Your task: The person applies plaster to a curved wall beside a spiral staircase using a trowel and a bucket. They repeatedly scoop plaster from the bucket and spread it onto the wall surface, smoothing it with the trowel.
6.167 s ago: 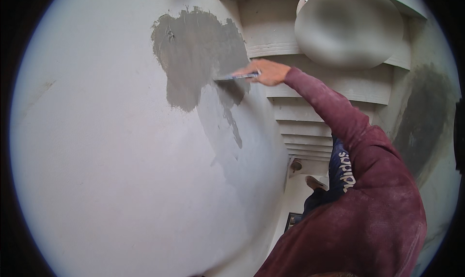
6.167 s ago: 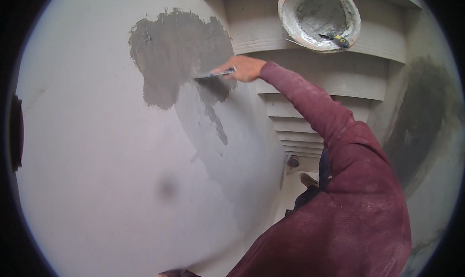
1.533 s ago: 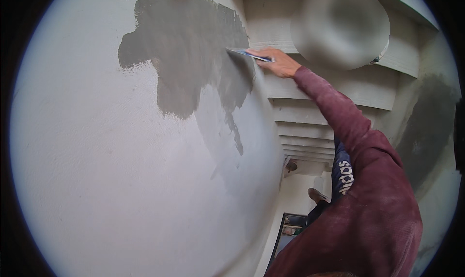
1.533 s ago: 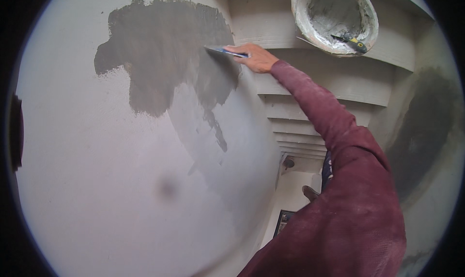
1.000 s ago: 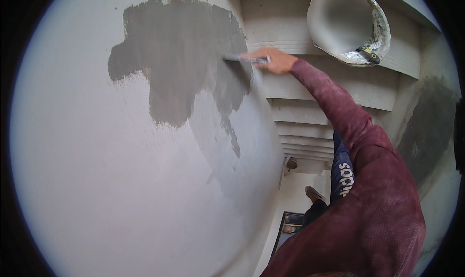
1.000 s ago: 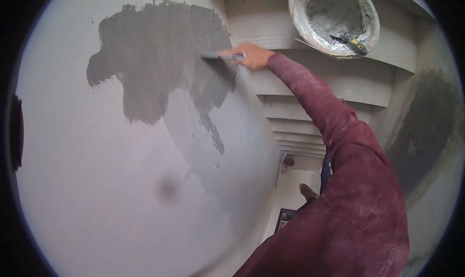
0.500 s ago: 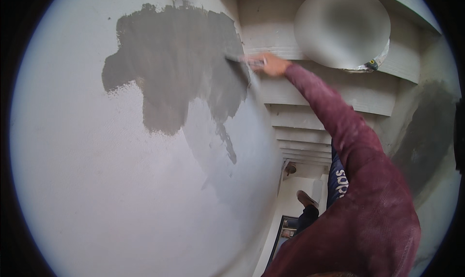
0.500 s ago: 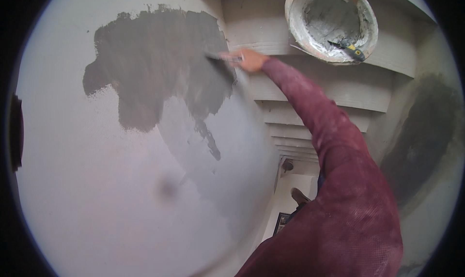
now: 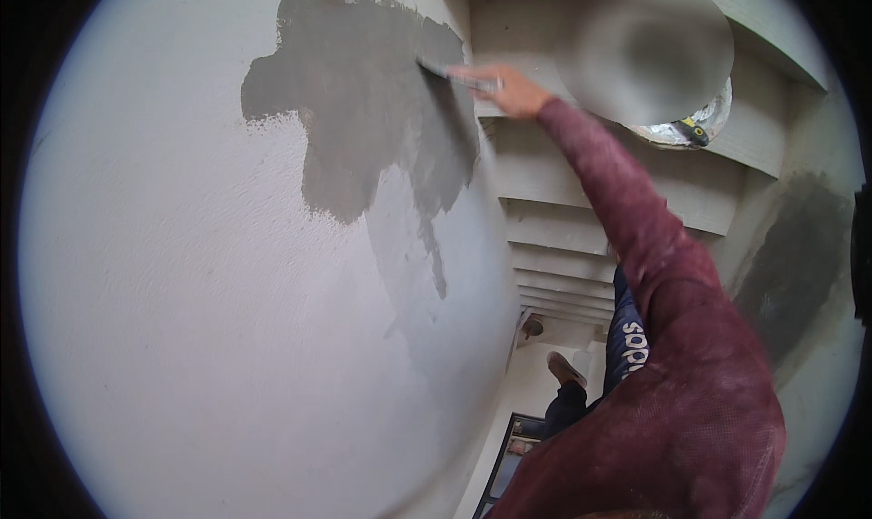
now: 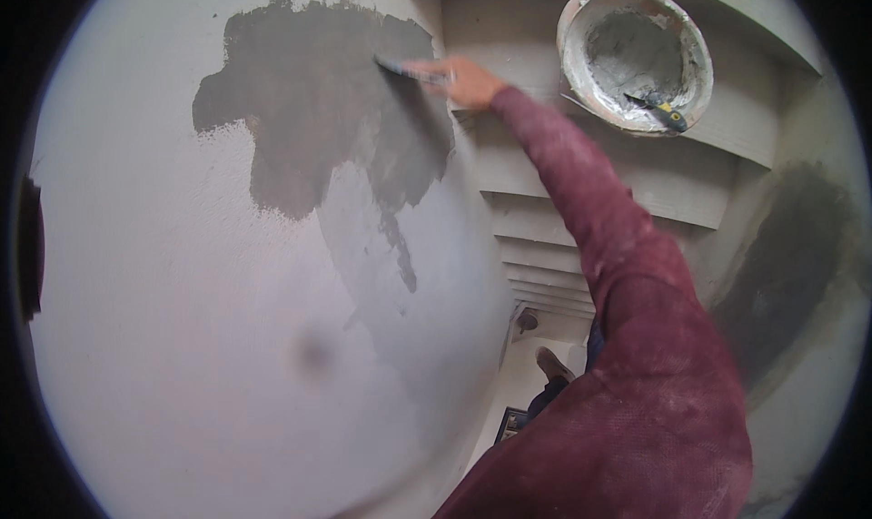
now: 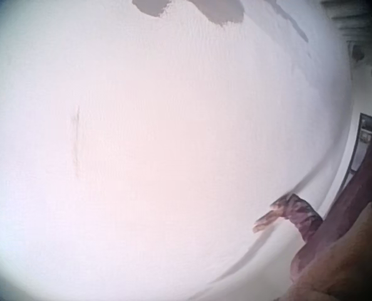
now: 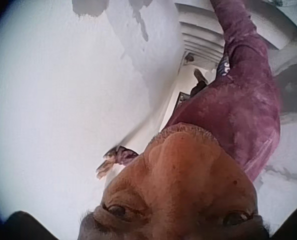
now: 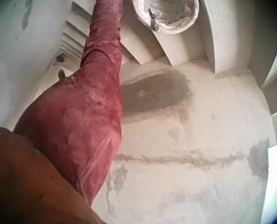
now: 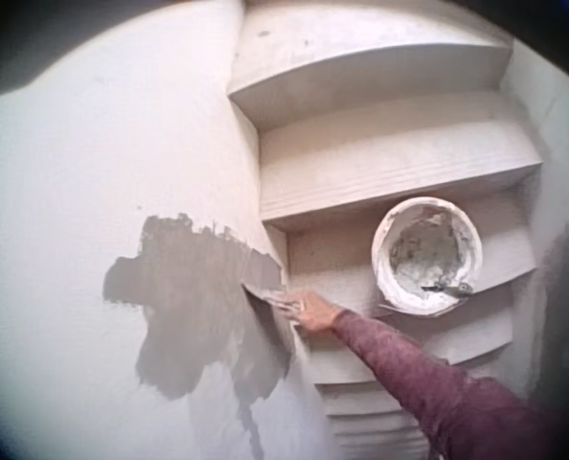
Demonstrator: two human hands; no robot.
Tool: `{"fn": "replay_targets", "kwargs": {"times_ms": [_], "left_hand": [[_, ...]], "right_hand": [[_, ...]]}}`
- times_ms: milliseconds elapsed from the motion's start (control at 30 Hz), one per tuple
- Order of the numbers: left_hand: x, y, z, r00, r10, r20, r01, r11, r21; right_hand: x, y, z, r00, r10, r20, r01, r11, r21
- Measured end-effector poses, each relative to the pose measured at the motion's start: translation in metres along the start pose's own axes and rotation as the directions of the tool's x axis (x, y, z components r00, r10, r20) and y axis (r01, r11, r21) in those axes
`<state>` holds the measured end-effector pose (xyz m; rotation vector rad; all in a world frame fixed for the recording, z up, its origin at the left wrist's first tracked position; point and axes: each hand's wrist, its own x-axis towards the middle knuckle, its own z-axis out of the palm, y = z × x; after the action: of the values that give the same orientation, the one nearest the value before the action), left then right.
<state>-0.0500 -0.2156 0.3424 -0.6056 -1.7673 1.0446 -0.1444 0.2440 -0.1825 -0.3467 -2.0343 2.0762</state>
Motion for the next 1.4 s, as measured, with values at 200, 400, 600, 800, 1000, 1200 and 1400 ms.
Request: {"fn": "replay_targets", "kwargs": {"times_ms": [200,400,600,800,1000,1200,1400], "left_hand": [[-0.007,-0.005,-0.006,1.000,-0.006,0.017,0.006,1.000,0.026],[-0.020,0.007,0.000,0.999,-0.029,0.017,0.029,1.000,0.003],[-0.022,0.007,-0.003,0.997,-0.019,0.075,0.018,1.000,0.011],[-0.022,-0.001,-0.002,0.998,-0.011,0.069,0.011,1.000,0.000],[-0.027,-0.001,-0.001,0.998,-0.017,0.055,0.019,0.999,-0.029],[-0.028,-0.007,-0.003,0.995,-0.040,0.087,0.044,0.998,-0.049],[-0.034,-0.014,-0.003,0.994,-0.044,0.096,0.048,0.998,-0.039]], "right_hand": [[-0.049,-0.012,0.032,0.990,0.125,0.072,-0.124,0.992,-0.021],[0.050,0.050,-0.032,0.928,0.215,-0.303,-0.214,0.976,0.038],[-0.045,0.057,0.042,0.981,0.151,0.123,-0.158,0.986,0.051],[-0.034,0.063,0.021,0.919,0.346,-0.191,-0.315,0.933,0.176],[0.029,0.075,-0.009,0.855,0.467,-0.225,-0.442,0.884,0.153],[-0.082,0.060,0.088,1.000,0.015,-0.024,-0.017,0.997,-0.075],[-0.097,0.022,0.072,0.854,0.519,-0.041,-0.509,0.849,0.141]]}}
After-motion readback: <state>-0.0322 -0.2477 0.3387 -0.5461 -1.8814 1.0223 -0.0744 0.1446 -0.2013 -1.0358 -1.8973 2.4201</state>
